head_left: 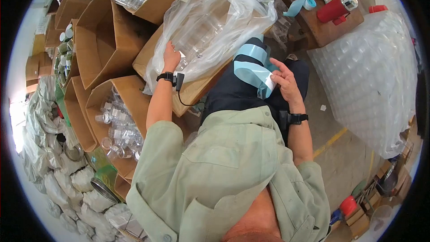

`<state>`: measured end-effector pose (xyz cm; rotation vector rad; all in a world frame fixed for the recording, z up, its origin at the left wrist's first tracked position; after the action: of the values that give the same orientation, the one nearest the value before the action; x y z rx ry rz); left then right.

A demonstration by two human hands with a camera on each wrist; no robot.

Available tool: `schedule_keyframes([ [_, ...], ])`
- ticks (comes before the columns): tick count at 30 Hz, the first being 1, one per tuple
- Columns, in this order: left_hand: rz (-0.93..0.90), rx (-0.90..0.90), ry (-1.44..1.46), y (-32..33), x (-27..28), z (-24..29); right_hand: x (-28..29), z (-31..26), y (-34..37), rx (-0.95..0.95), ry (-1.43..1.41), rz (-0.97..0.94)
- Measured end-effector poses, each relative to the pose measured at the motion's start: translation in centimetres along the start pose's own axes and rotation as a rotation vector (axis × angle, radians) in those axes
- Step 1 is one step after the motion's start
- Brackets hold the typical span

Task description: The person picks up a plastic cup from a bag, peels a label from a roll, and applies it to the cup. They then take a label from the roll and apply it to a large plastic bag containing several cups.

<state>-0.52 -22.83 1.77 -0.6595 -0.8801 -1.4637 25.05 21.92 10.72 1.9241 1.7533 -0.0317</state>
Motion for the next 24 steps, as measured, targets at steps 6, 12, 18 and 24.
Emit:
schedule_keyframes([
  [6,-0.005,0.013,-0.052,-2.0,-2.3,-0.9,1.1,0.7,0.0,-0.017,-0.018,0.03],
  [12,-0.008,0.059,0.027,-2.5,-3.4,0.2,1.4,0.9,-0.1,-0.045,-0.013,0.046],
  [18,0.018,0.054,0.219,-1.0,-3.9,2.2,1.2,1.0,-0.2,-0.06,-0.021,0.036],
  [24,0.053,0.047,0.345,-0.5,-4.7,2.8,0.6,0.5,-0.1,-0.037,-0.016,0.02],
])
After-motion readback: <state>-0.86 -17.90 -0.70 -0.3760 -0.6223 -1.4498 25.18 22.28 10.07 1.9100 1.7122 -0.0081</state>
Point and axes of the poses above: each hand's wrist, its own y-axis away from the middle knuckle, its own x-axis out of the back of the hand, z = x × y, the point moved 10 cm from there along -y, towards the middle knuckle, and after that the axes turned 3 degrees about -y, right-handed, at the moved point
